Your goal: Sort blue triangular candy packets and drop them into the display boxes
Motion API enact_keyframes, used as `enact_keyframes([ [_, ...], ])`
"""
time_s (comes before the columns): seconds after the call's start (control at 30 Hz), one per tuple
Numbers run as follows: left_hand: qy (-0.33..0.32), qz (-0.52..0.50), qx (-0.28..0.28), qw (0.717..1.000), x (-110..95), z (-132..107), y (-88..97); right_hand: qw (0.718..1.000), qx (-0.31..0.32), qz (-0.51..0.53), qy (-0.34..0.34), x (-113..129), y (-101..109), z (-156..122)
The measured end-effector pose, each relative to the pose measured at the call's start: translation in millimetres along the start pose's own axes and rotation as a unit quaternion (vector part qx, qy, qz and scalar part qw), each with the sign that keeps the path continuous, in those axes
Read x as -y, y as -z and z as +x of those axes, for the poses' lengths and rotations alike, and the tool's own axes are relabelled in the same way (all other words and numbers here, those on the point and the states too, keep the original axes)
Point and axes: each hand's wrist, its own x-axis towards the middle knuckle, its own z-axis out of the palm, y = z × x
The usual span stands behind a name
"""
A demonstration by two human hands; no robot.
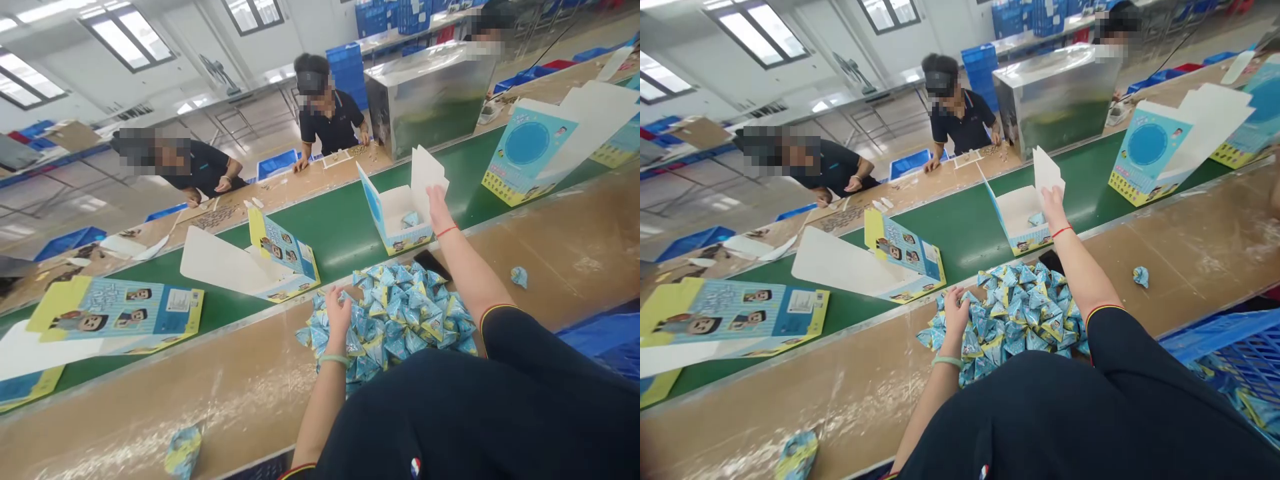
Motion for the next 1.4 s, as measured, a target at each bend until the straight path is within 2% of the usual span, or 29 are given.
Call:
enact_keyframes([
  [0.07,-0.003,0.011,0.012,1.0,0,-3,1.5,0.999,0.037,-0.024,-0.02,-13,-1,-24],
  [0.13,-0.009,0.025,0.033,0.999,-1,-6,0.0,0.991,0.114,-0.07,-0.022,-28,-5,-58],
  [0.27,-0.027,0.057,0.083,0.995,-4,-13,-11.3,0.949,0.284,-0.138,-0.009,-47,-20,-130],
  [0.33,-0.045,0.075,0.113,0.99,-7,-15,-17.9,0.919,0.356,-0.165,0.011,-48,-35,-150],
  [0.47,-0.088,0.114,0.18,0.973,-14,-14,-26.7,0.86,0.454,-0.229,0.053,-40,-77,-151],
  [0.6,-0.113,0.152,0.244,0.951,-18,-11,-30.8,0.808,0.497,-0.31,0.057,-36,-107,-137],
  [0.67,-0.115,0.169,0.265,0.942,-17,-8,-33.5,0.794,0.499,-0.342,0.062,-40,-107,-135],
  [0.8,-0.104,0.196,0.293,0.93,-16,0,-43.4,0.783,0.494,-0.369,0.087,-54,-87,-141],
  [0.87,-0.099,0.203,0.309,0.924,-17,4,-49.8,0.783,0.493,-0.366,0.1,-60,-79,-146],
  [0.97,-0.096,0.207,0.334,0.915,-22,10,-57.1,0.796,0.492,-0.336,0.108,-63,-79,-152],
  [1.07,-0.087,0.209,0.346,0.911,-26,11,-57.7,0.827,0.479,-0.28,0.091,-65,-82,-153],
  [1.17,-0.071,0.211,0.345,0.912,-27,10,-53.5,0.874,0.443,-0.193,0.048,-70,-73,-148],
  [1.27,-0.059,0.211,0.342,0.914,-25,9,-49.0,0.92,0.385,-0.066,-0.017,-77,-44,-139],
  [1.4,-0.057,0.222,0.338,0.913,-28,9,-43.7,0.949,0.279,0.115,-0.089,-83,18,-126],
])
